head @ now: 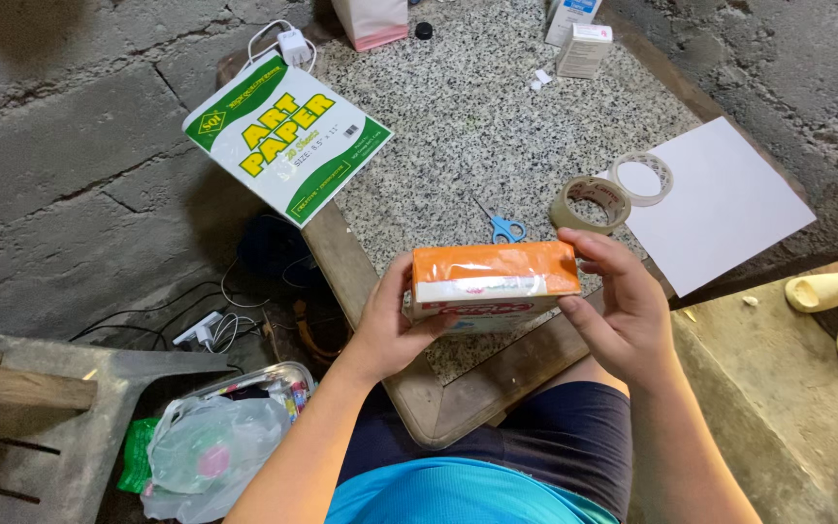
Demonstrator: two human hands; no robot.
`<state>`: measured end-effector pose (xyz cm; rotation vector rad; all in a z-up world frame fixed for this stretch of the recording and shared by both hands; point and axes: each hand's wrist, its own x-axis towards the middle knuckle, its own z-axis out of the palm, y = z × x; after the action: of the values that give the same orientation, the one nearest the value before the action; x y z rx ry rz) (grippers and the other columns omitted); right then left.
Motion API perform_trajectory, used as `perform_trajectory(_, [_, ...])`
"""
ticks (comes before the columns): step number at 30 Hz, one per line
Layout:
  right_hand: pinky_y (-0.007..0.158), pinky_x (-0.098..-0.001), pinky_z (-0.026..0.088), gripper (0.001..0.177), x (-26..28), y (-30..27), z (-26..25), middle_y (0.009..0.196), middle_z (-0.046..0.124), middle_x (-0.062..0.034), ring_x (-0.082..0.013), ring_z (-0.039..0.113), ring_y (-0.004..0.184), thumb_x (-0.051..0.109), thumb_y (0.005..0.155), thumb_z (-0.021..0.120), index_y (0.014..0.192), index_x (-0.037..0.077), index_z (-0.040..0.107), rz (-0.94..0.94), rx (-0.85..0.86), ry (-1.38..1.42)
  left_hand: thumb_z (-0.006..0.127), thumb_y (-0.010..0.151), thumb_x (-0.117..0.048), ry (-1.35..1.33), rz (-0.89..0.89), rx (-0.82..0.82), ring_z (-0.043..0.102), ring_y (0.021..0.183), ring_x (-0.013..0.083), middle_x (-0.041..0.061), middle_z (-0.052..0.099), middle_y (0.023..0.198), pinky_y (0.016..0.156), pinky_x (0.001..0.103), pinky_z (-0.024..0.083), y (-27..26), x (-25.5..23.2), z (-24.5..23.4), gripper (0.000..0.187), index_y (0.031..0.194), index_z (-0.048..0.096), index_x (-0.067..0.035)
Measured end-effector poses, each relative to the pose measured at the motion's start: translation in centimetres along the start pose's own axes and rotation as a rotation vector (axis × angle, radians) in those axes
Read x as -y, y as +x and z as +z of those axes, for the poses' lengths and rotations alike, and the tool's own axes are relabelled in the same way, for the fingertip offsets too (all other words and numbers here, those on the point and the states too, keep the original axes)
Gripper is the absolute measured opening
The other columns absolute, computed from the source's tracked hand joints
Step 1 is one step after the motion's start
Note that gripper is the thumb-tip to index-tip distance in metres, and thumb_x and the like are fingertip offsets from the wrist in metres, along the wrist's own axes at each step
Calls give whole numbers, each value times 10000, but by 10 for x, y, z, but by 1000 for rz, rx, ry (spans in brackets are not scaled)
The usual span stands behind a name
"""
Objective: The person tapes a rectangular cereal box with clear adhesive tape, smoothing the tape along the edges and sides. They then place the taped box onto a sheet of orange paper and begin to fold the paper around the box.
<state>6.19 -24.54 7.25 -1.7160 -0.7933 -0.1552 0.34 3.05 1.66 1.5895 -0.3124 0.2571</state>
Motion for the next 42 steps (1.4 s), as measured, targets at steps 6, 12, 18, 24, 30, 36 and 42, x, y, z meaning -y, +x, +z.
perform_trajectory(6, [1174,-368,422,642,5,5,0,1533,558,-122,-222,557,1382,87,927,727,1506,54,451,-8,-1,-25,861,786,-43,92,10,-15,623,1261,213,132,641,1337,1069,367,501,5,12,-7,826,1474,405,-49])
perform_trajectory(12, [930,-368,499,621,-28,11,-44,1396,643,-89,-200,657,1146,114,848,733,1435,54,539,303,-173,-391,855,788,-32,63,-26,-54,612,1262,198,95,630,1334,1072,368,511,15,23,-14,831,1486,407,-63])
perform_trajectory(18, [818,-399,562,394,-90,25,-63,1154,665,-159,-292,695,889,117,864,776,1247,78,695,431,-233,-792,867,759,-29,29,-94,-32,578,1312,216,120,588,1384,1109,378,483,15,17,-12,874,1488,386,-58])
perform_trajectory(24, [725,-442,549,358,-108,34,-43,1134,690,-85,-274,716,850,250,803,748,1144,141,731,425,58,-958,860,799,-277,60,-17,-80,462,1428,283,180,429,1545,1209,436,353,8,-2,-13,1057,1604,218,-38])
perform_trajectory(30, [750,-448,549,194,-119,41,-35,1005,727,-77,-326,698,883,181,860,724,1047,145,766,411,66,-1109,826,837,-389,443,287,-390,496,1402,261,158,482,1512,1214,411,408,-5,-34,-15,894,1513,356,-39])
perform_trajectory(36, [748,-400,542,194,-87,12,-50,891,679,-155,-314,682,809,140,884,747,1040,28,719,210,-110,-745,749,961,-246,299,528,-477,612,1154,240,132,597,1314,1031,357,514,-17,-64,3,477,1298,465,-65])
perform_trajectory(42, [653,-297,509,178,-17,-40,-51,837,679,-86,-177,640,715,118,870,747,1018,22,721,342,-212,-504,772,846,-138,290,306,-219,703,1057,288,159,686,1146,972,385,566,-23,-95,45,366,1158,624,-17])
